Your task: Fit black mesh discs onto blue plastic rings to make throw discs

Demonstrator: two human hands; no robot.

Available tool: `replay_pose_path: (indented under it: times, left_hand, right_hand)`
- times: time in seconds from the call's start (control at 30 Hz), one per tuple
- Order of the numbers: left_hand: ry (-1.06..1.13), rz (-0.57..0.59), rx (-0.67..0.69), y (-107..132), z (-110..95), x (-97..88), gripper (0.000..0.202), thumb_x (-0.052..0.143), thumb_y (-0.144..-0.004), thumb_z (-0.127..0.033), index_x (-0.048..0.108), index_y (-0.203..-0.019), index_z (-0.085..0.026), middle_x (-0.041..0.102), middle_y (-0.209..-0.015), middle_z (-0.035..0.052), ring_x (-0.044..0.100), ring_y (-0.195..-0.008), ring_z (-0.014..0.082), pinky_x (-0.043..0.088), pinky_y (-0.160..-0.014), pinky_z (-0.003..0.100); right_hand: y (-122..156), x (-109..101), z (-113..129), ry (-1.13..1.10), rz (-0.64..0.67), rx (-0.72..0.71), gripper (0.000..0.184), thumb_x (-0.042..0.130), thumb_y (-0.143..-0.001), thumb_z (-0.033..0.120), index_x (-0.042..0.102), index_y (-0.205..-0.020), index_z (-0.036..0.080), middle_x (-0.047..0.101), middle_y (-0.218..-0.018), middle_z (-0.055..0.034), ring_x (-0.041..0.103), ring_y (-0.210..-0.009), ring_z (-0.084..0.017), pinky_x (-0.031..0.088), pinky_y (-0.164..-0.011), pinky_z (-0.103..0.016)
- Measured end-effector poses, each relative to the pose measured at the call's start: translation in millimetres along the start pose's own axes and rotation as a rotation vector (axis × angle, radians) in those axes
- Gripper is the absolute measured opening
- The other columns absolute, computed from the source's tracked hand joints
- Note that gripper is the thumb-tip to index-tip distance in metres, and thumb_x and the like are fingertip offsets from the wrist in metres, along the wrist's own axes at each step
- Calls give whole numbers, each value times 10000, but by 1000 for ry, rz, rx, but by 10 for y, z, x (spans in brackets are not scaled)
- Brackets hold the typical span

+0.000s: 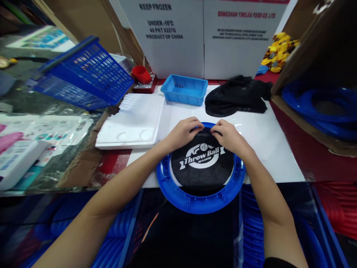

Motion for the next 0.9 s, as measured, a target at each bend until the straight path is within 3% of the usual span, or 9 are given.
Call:
replay_pose_path:
  times: [0.47, 0.9]
  left_hand:
    - [-205, 83, -39, 14, 13, 70, 320, 539, -1063, -203, 802, -1243, -232, 718, -1215, 101, 717, -992, 245, 569, -871, 373]
    - [-372, 119, -19, 17, 12, 125, 326, 545, -1065, -203, 772, -1295, -252, 709, -1263, 98, 715, -888, 231, 550, -731, 356]
  right_hand:
    - [5, 47, -5, 62, 49, 44, 421, 523, -1042, 180, 808, -1316, 324, 646, -1028, -80, 644, -910, -246, 550, -838, -392]
    - [-2, 37, 50, 112, 50, 100, 450, 511, -1006, 109, 822, -1290, 269, 654, -1058, -93, 657, -937, -241, 558, -893, -397]
Point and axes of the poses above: each hand's wrist, its own y-axis away from the middle knuckle, its own x-axis out of the palm, z = x × y, the point moved 1 cm from there along -y, towards the middle knuckle
